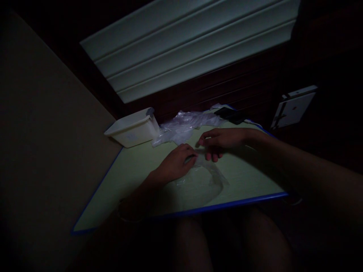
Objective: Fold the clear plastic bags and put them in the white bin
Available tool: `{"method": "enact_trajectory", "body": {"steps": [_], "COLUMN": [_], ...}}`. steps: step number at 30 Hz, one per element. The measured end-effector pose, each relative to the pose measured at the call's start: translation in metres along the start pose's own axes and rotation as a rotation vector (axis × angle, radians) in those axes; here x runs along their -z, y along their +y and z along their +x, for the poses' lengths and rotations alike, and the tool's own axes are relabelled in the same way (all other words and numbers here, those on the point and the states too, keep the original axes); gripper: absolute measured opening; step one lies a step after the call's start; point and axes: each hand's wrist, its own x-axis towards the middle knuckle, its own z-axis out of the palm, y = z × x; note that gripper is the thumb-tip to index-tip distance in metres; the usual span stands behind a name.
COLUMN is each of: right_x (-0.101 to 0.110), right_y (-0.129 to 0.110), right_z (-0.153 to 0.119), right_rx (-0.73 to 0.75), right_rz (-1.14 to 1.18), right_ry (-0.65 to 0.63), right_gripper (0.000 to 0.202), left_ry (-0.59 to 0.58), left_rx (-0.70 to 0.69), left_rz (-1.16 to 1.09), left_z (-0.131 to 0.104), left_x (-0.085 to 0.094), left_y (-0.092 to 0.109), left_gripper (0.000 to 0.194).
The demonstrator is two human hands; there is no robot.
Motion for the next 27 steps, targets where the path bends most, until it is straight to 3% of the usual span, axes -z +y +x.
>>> {"method": "enact_trajectory", "body": {"steps": [9,19,23,27], "right_x": [-0.002,-0.029,-0.028,-0.021], "right_y": [-0.011,-0.002,-0.002,-0.003], "right_z": [-0.010,-0.047,-0.059,-0.061], "right_rx": [-0.060,-0.092,-0.107,-0.017], "right_rz": [-0.104,0.009,0.043,0.076], "right_ry": [-0.064,-0.184,-0.276,-0.142], "right_gripper": [0.046,0.049,0.051,0.044], "left_ry": [0.024,0.060,0.057,0.054], "left_rx": [-0.016,-0.039,-0.053,-0.047], "left_rz": [0.024,0.001,0.005,0.006], "left_z": [0.000,0.000,0.001,0.001], "left_x": [-0.006,-0.009,-0.009,-0.008], "left_y": [-0.004,-0.008,-0.009,-0.009], "left_gripper": [0.022,0.022,0.023,0.022]}}
